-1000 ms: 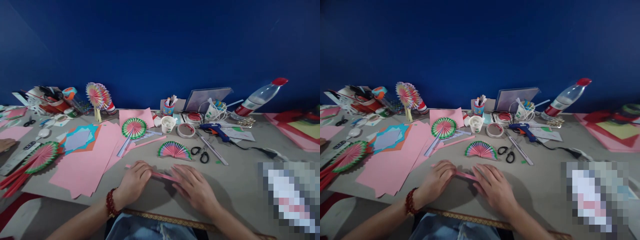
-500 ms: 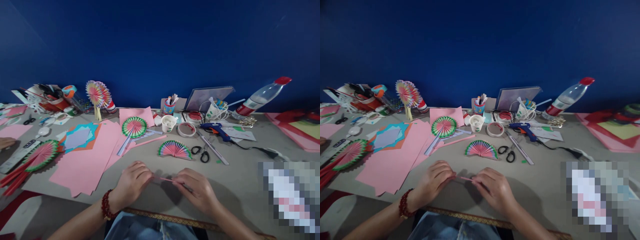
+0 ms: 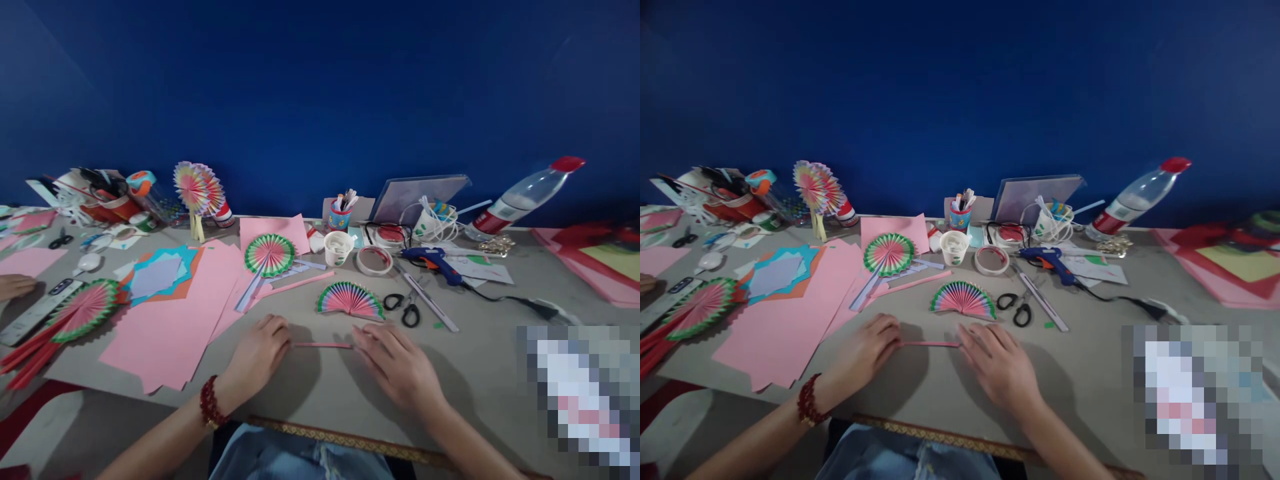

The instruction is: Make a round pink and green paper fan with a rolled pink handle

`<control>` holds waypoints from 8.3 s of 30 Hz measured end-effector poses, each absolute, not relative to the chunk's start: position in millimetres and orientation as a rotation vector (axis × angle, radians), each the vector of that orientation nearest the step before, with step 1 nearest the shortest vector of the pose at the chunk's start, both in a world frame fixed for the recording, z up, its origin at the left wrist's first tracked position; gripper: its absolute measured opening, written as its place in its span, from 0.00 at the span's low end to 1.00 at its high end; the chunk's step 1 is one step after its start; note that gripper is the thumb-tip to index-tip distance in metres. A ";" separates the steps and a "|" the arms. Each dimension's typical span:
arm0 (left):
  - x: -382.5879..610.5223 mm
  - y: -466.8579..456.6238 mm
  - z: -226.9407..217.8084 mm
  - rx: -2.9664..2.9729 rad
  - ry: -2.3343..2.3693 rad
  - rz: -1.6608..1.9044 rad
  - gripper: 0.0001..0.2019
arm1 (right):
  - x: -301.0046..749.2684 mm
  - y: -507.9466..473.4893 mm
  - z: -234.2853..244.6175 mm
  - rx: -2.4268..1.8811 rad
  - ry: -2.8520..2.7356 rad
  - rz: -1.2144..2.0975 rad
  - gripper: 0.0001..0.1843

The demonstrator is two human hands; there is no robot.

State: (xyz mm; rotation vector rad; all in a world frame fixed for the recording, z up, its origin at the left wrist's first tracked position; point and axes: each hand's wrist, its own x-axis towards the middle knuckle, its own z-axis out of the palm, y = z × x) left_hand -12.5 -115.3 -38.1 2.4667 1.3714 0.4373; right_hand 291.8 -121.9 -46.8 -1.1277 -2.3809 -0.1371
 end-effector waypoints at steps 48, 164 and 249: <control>13.9 -133.8 -9.1 2.535 0.957 0.320 0.08 | 265.4 -134.5 -44.2 -0.655 -2.509 0.000 0.07; -0.8 -62.5 -24.6 2.324 1.241 0.730 0.18 | 318.8 -60.2 -68.1 -1.123 -2.359 0.075 0.22; 42.9 -88.9 -36.3 1.464 0.809 1.065 0.23 | 259.7 -94.6 -41.3 -0.886 -2.193 0.187 0.29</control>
